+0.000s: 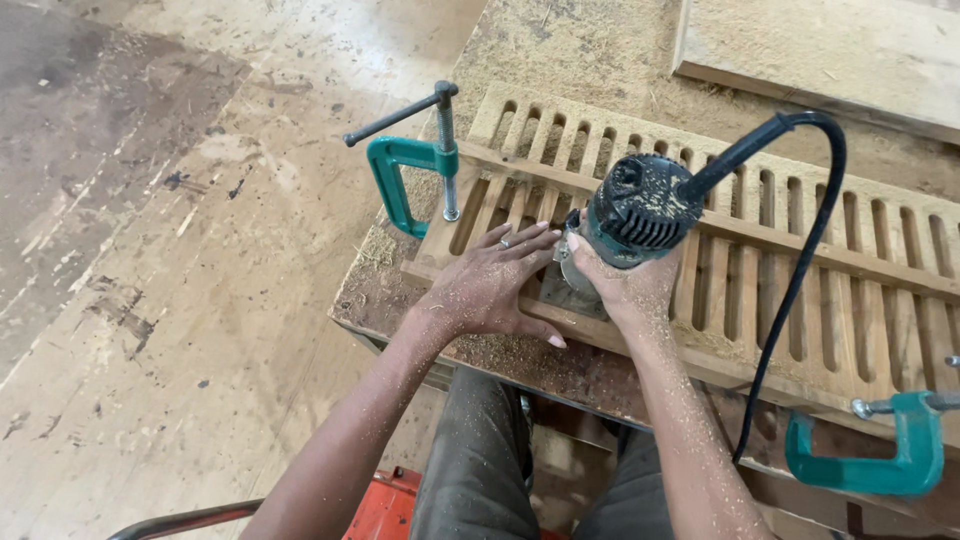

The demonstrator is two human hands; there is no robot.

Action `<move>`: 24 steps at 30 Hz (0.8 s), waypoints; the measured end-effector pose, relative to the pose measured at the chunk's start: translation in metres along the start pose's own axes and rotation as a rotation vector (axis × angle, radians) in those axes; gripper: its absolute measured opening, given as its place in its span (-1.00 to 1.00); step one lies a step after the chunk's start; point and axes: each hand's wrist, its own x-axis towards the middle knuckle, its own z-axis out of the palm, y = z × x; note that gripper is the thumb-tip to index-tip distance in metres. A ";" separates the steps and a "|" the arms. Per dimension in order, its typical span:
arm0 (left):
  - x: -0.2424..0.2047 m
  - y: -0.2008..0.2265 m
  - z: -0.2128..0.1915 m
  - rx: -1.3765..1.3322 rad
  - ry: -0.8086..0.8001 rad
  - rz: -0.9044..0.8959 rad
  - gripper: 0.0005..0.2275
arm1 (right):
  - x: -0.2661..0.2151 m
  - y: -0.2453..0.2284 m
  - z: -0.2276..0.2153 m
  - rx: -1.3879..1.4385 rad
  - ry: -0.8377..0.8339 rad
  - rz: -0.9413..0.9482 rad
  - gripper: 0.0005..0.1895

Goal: The person uses a handheld electric router to smooth and shape the edges of a wooden slatted panel clamped to a workbench. The router is guided along the grooves and edges of the panel, producing wood shavings as the tool moves.

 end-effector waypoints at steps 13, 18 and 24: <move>-0.003 0.000 -0.007 0.009 0.036 -0.025 -0.20 | 0.002 -0.045 -0.012 0.069 -0.055 -0.187 -0.69; -0.009 0.004 -0.013 -0.035 0.012 -0.016 -0.27 | 0.003 -0.043 -0.009 0.098 -0.034 -0.206 -0.66; -0.005 0.001 -0.015 -0.148 -0.035 -0.051 -0.40 | 0.000 -0.075 -0.004 0.136 -0.025 -0.128 -0.61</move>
